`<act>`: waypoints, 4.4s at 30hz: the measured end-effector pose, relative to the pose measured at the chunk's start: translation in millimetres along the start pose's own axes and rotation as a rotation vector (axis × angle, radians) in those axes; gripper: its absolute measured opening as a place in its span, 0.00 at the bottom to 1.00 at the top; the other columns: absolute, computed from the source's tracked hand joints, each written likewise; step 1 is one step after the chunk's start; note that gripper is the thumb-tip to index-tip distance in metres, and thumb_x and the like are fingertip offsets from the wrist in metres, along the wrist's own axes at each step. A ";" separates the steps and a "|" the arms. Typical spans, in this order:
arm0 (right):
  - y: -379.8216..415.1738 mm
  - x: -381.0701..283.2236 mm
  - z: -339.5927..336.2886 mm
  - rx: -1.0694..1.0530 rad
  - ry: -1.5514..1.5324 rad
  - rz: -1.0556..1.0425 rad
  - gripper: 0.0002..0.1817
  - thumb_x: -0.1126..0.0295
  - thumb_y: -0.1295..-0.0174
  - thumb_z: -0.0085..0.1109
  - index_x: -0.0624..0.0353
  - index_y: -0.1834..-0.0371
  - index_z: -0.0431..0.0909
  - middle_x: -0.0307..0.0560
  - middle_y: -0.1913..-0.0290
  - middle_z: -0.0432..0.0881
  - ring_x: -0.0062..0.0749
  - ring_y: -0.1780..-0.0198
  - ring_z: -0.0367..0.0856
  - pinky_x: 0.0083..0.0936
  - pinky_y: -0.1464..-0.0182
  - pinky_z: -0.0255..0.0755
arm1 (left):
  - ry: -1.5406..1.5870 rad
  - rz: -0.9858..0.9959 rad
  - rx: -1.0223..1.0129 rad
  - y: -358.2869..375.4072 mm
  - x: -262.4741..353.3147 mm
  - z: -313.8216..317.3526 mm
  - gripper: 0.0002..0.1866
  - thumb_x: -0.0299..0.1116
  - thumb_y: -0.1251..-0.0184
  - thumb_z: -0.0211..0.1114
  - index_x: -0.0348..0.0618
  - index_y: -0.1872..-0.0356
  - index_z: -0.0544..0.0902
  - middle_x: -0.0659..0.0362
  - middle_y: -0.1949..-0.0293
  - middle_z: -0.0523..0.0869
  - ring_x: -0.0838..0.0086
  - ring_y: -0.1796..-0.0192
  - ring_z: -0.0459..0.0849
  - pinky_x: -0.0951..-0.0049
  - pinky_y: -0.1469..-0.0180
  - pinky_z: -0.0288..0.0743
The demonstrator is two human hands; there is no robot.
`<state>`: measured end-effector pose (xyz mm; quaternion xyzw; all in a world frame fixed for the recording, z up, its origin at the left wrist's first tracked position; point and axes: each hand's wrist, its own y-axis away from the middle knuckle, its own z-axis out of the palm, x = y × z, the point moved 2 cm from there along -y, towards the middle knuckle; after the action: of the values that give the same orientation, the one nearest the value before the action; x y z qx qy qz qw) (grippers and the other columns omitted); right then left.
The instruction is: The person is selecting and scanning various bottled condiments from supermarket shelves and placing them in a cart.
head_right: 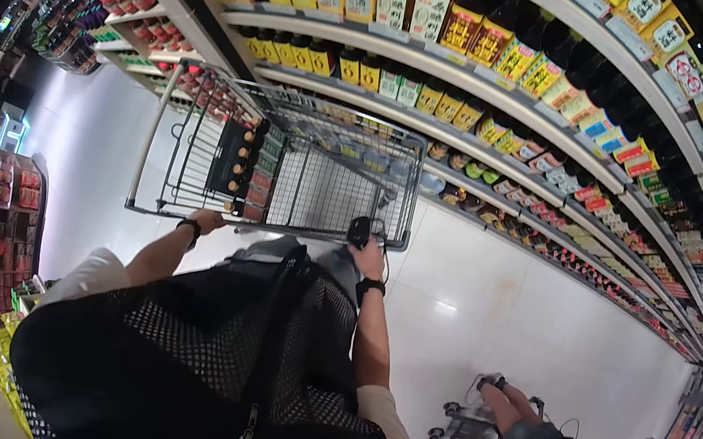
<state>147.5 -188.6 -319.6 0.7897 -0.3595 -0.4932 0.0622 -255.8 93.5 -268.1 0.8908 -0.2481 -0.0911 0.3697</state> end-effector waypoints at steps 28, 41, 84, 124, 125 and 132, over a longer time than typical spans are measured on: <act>268.3 -62.6 19.9 -0.002 -0.082 -0.057 0.21 0.69 0.47 0.71 0.70 0.53 0.81 0.52 0.68 0.87 0.33 0.70 0.86 0.33 0.65 0.80 | 0.736 0.383 0.382 99.7 -148.7 34.7 0.35 0.29 0.36 0.65 0.36 0.31 0.59 0.50 0.64 0.87 0.59 0.60 0.88 0.62 0.58 0.81; 194.7 14.9 84.2 0.430 -0.116 -0.012 0.28 0.67 0.49 0.71 0.62 0.44 0.76 0.52 0.46 0.76 0.46 0.55 0.84 0.39 0.54 0.82 | 0.970 0.373 0.159 154.4 -31.4 80.6 0.29 0.25 0.36 0.62 0.33 0.42 0.53 0.46 0.63 0.88 0.65 0.67 0.87 0.69 0.71 0.82; 327.7 177.8 -201.1 1.264 -0.436 0.284 0.25 0.64 0.52 0.73 0.57 0.49 0.78 0.56 0.56 0.84 0.58 0.51 0.81 0.46 0.50 0.77 | -0.067 1.153 0.522 193.4 460.2 -75.6 0.23 0.38 0.39 0.72 0.46 0.44 0.80 0.51 0.37 0.79 0.52 0.32 0.72 0.54 0.32 0.64; 319.8 318.7 -481.4 1.450 -0.311 0.409 0.28 0.68 0.54 0.75 0.56 0.48 0.75 0.48 0.50 0.78 0.54 0.50 0.81 0.43 0.51 0.78 | -0.314 1.599 0.296 124.6 1085.2 25.6 0.33 0.68 0.42 0.64 0.48 0.52 0.82 0.53 0.42 0.72 0.52 0.34 0.65 0.35 0.35 0.58; 317.8 331.3 -490.7 1.459 -0.268 0.424 0.27 0.66 0.54 0.75 0.56 0.50 0.75 0.46 0.49 0.78 0.54 0.51 0.81 0.44 0.53 0.78 | -0.365 1.539 0.236 134.5 1100.2 22.1 0.34 0.70 0.42 0.63 0.50 0.50 0.81 0.52 0.40 0.72 0.52 0.32 0.63 0.29 0.33 0.51; 331.2 384.3 -577.2 1.400 -0.357 0.524 0.25 0.68 0.53 0.72 0.55 0.49 0.76 0.47 0.49 0.78 0.53 0.47 0.80 0.43 0.50 0.77 | -0.416 1.554 0.288 134.2 1206.8 43.6 0.37 0.71 0.40 0.60 0.46 0.47 0.79 0.48 0.40 0.71 0.50 0.31 0.64 0.29 0.37 0.56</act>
<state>553.2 -821.4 -159.9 0.4426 -0.7678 -0.2398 -0.3963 717.0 -628.9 -179.1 0.4682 -0.8677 0.0603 0.1555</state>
